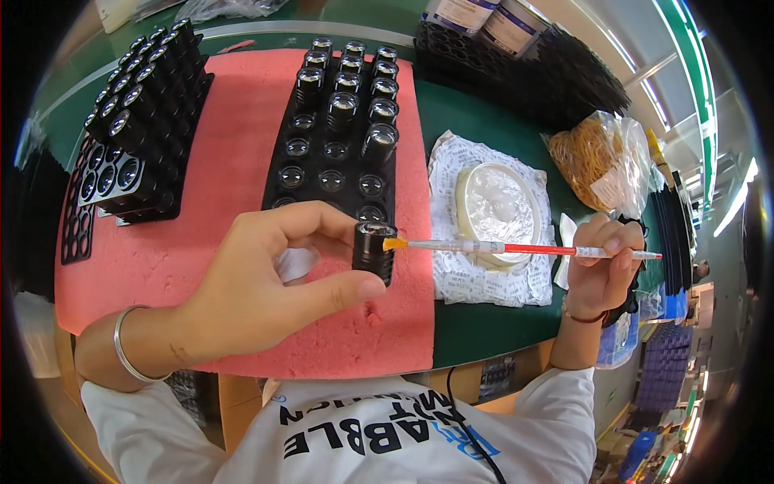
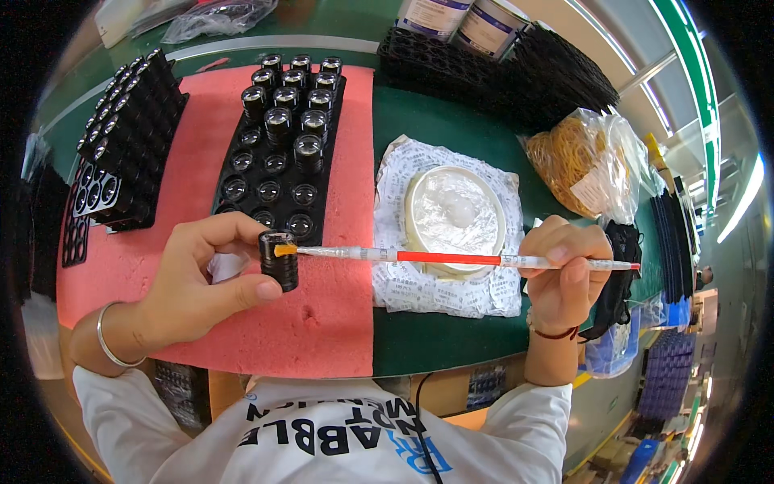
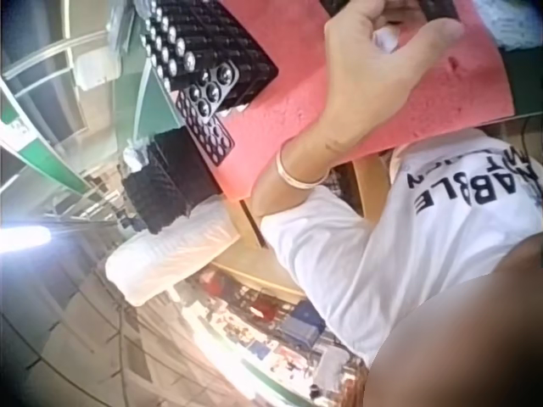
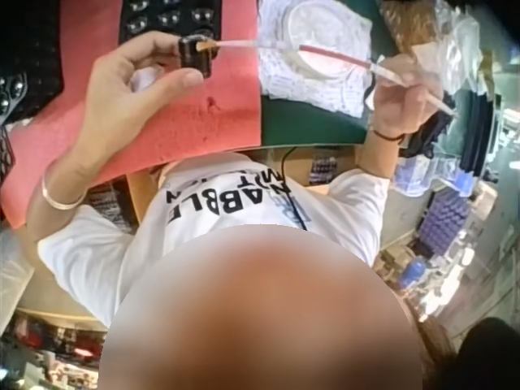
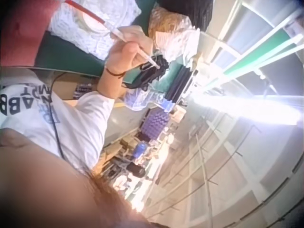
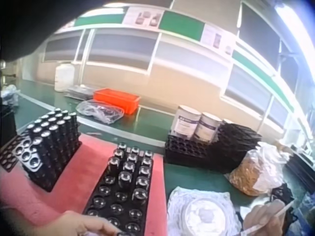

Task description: Apply adhesive to the inner rim of small black lamp components using a brush and place them back into a tray.

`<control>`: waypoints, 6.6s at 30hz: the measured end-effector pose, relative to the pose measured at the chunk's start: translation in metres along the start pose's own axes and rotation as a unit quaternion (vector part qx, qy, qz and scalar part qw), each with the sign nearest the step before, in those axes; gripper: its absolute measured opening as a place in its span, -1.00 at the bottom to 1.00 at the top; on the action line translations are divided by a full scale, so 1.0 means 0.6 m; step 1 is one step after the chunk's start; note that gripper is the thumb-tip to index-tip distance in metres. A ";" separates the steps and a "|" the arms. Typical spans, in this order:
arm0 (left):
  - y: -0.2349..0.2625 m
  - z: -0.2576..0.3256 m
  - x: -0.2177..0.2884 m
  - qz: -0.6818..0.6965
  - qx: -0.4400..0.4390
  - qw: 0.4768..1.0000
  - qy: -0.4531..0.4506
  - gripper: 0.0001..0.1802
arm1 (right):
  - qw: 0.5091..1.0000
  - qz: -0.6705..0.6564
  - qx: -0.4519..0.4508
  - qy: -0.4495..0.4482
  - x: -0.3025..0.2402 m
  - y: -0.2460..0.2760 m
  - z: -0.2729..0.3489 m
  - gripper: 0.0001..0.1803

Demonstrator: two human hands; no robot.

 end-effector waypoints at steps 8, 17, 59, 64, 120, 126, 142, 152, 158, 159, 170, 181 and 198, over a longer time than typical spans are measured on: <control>-0.004 -0.003 0.000 0.030 -0.008 0.998 -0.047 -0.71 | 1.000 0.025 0.006 0.007 -0.007 0.006 0.000 -0.76; -0.001 -0.001 0.002 0.053 -0.002 0.998 -0.033 -0.71 | 0.999 -0.018 0.015 0.034 -0.017 0.008 0.010 -0.75; 0.309 0.215 0.111 -0.431 0.364 0.821 0.091 -0.70 | 0.988 -0.078 0.128 0.026 -0.004 0.061 0.014 -0.82; 0.308 0.186 0.104 -0.497 0.345 0.794 0.059 -0.67 | 0.992 -0.089 0.093 0.007 0.006 0.052 0.017 -0.86; -0.054 -0.025 0.009 -0.055 0.000 0.994 -0.097 -0.69 | 0.958 -0.095 0.271 -0.029 0.025 0.120 0.030 -0.70; -0.034 -0.023 -0.002 0.090 0.013 0.996 -0.019 -0.70 | 0.965 -0.220 0.143 -0.010 0.016 0.069 0.013 -0.76; -0.025 -0.022 -0.005 0.146 0.003 0.989 -0.021 -0.68 | 0.992 -0.109 0.057 -0.025 0.008 0.023 0.009 -0.70; -0.027 -0.023 -0.006 0.126 -0.005 0.991 -0.040 -0.65 | 0.998 -0.055 0.045 0.005 -0.006 0.023 0.008 -0.72; -0.023 -0.023 -0.003 0.133 0.001 0.988 -0.080 -0.60 | 0.998 -0.025 0.047 0.014 -0.008 0.028 0.006 -0.72; -0.025 -0.024 -0.004 0.140 -0.006 0.987 -0.075 -0.63 | 0.998 -0.020 0.052 0.015 -0.008 0.030 0.006 -0.72; -0.023 -0.019 0.001 0.135 0.005 0.990 -0.041 -0.73 | 0.990 -0.117 0.079 0.019 -0.008 0.035 0.009 -0.78; -0.021 -0.020 -0.004 0.101 0.003 0.995 -0.019 -0.74 | 0.998 -0.061 0.025 0.010 -0.012 0.011 0.002 -0.76; -0.032 -0.019 -0.001 0.088 -0.042 0.994 -0.043 -0.70 | 0.997 -0.037 0.071 0.005 -0.006 0.041 0.005 -0.78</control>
Point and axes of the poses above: each hand's wrist, its own z-axis away from the middle knuckle, its own y-axis out of the back of the hand, x = y × z, the point moved 10 cm from there along -z, towards the middle knuckle, and after that the axes turned 11 degrees about -x, right-handed, at the moved point
